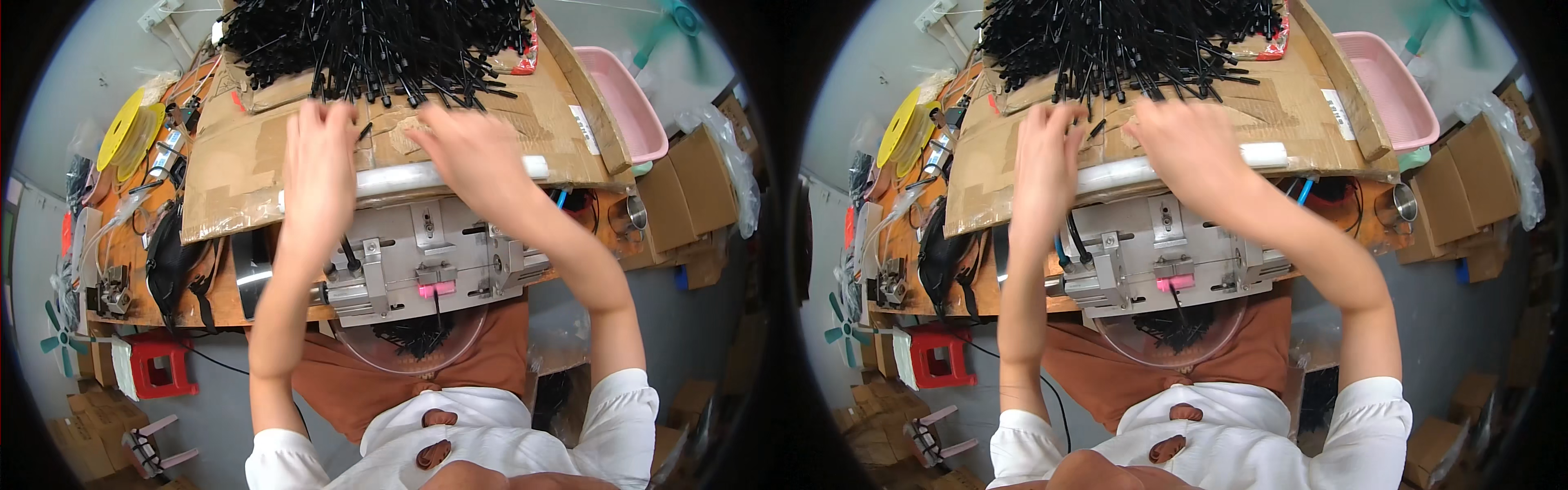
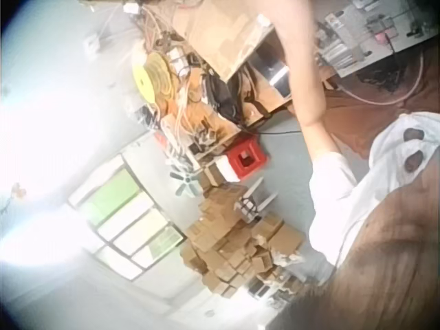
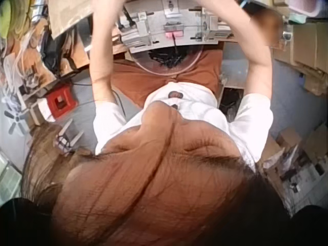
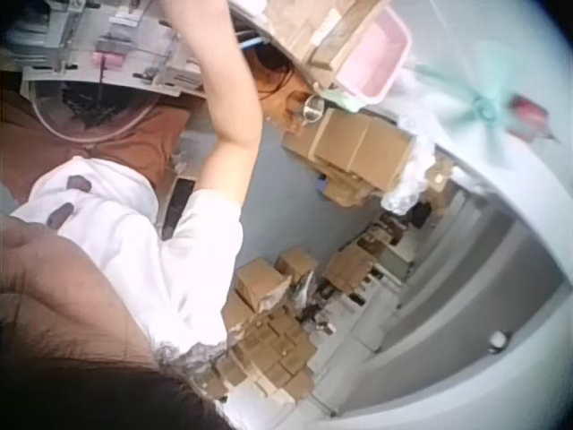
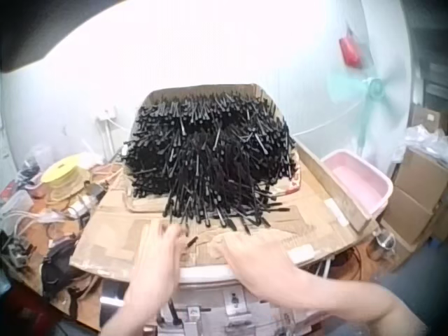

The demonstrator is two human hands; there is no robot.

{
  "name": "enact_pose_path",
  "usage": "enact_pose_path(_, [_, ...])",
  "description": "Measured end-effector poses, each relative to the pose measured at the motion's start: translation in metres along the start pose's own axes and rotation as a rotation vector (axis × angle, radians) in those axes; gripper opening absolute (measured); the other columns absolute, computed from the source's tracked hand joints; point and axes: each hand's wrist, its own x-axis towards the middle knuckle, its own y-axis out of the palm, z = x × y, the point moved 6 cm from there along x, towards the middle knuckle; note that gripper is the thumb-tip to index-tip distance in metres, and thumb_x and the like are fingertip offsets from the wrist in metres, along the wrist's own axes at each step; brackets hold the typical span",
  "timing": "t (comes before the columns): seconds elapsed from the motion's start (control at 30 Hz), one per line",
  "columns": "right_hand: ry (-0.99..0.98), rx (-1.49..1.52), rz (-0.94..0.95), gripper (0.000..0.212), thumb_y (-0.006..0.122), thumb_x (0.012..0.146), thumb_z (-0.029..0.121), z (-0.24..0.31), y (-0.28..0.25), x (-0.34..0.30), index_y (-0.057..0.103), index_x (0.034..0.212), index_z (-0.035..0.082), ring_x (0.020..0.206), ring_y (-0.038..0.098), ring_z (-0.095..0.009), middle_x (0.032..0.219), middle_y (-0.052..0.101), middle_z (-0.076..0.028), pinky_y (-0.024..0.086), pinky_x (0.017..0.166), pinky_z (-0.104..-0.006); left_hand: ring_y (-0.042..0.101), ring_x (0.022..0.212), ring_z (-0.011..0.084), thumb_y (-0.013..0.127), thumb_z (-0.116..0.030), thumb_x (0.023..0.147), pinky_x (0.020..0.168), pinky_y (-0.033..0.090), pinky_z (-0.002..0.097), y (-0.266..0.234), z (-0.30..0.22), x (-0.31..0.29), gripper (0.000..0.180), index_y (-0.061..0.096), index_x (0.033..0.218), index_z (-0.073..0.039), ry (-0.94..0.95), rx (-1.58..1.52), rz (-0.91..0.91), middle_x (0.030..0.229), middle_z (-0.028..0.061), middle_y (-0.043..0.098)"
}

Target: The person picks up mascara brushes one at a time from a pile and inserts them into a pneumatic machine for processing. After each cycle, the person removes the brush and drops it into a bowl below the workspace.

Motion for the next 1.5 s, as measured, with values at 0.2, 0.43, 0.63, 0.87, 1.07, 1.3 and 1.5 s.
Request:
enact_pose_path(0.2, [0.11,-0.073,0.263,0.027,0.07,0.08,0.029,-0.008,0.069,0.097,0.069,0.079,0.002,0.079,0.068,-0.033,0.08,0.068,-0.017,0.054,0.068,-0.04,0.058,0.082,0.0321,0.063,-0.003,0.082,0.075,0.046,0.0402,0.039,0.056,0.046,0.019,0.059,0.1,-0.004,-0.063,0.037,0.205,0.087,0.0153,0.058])
enact_pose_path(0.43, [0.196,0.144,0.602,0.017,0.068,0.077,0.016,-0.037,0.051,0.083,0.068,0.079,-0.001,0.077,0.067,-0.029,0.078,0.068,-0.018,0.052,0.07,-0.0392,0.049,0.065,0.0153,0.062,0.007,0.077,0.062,0.043,0.0285,0.014,0.06,0.034,0.024,0.061,0.099,-0.004,0.013,-0.17,0.4,0.079,0.007,0.056])
enact_pose_path(0.63, [-0.045,0.13,0.623,0.013,0.068,0.075,0.013,-0.048,0.029,0.05,0.068,0.08,0.002,0.071,0.065,-0.028,0.068,0.065,-0.014,0.05,0.068,-0.0376,0.052,0.07,0.0185,0.061,0.008,0.077,0.065,0.044,0.0305,0.001,0.056,0.024,0.019,0.061,0.092,-0.003,0.178,-0.219,0.514,0.082,0.0058,0.06])
enact_pose_path(0.87, [-0.239,-0.09,0.261,0.003,0.066,0.072,0.007,-0.047,0.001,0.019,0.066,0.072,0.004,0.074,0.066,-0.028,0.077,0.064,-0.012,0.051,0.062,-0.0388,0.053,0.071,0.0202,0.063,0.003,0.078,0.064,0.043,0.0316,-0.014,0.039,0.02,0.019,0.06,0.095,-0.005,0.138,-0.14,0.401,0.082,0.0059,0.055])
enact_pose_path(1.07, [-0.312,-0.249,-0.173,0.001,0.06,0.081,0.005,-0.041,-0.019,0.013,0.059,0.081,0.005,0.067,0.06,-0.027,0.078,0.052,-0.008,0.047,0.055,-0.0342,0.045,0.063,0.0148,0.065,0.001,0.079,0.06,0.041,0.0277,0.017,0.026,0.021,0.018,0.06,0.096,-0.003,0.103,-0.18,0.325,0.074,0.006,0.046])
enact_pose_path(1.3, [0.082,0.395,-0.149,0.012,0.059,0.085,0.002,-0.095,-0.035,-0.008,0.063,0.097,0.001,0.069,0.065,-0.018,0.086,0.064,-0.008,0.051,0.06,-0.0279,0.045,0.063,0.0133,0.066,0.002,0.078,0.06,0.04,0.0267,0.004,0.024,0.013,0.014,0.061,0.091,-0.001,0.081,-0.28,0.447,0.073,0.0042,0.048])
enact_pose_path(1.5, [0.228,0.627,-0.173,0.014,0.06,0.085,0.0,-0.102,-0.03,-0.024,0.064,0.099,-0.002,0.071,0.066,-0.014,0.086,0.067,-0.008,0.052,0.063,-0.0265,0.046,0.065,0.0102,0.07,-0.008,0.079,0.062,0.04,0.0232,0.003,0.002,0.004,0.017,0.062,0.092,-0.001,0.091,-0.269,0.564,0.074,0.0019,0.05])
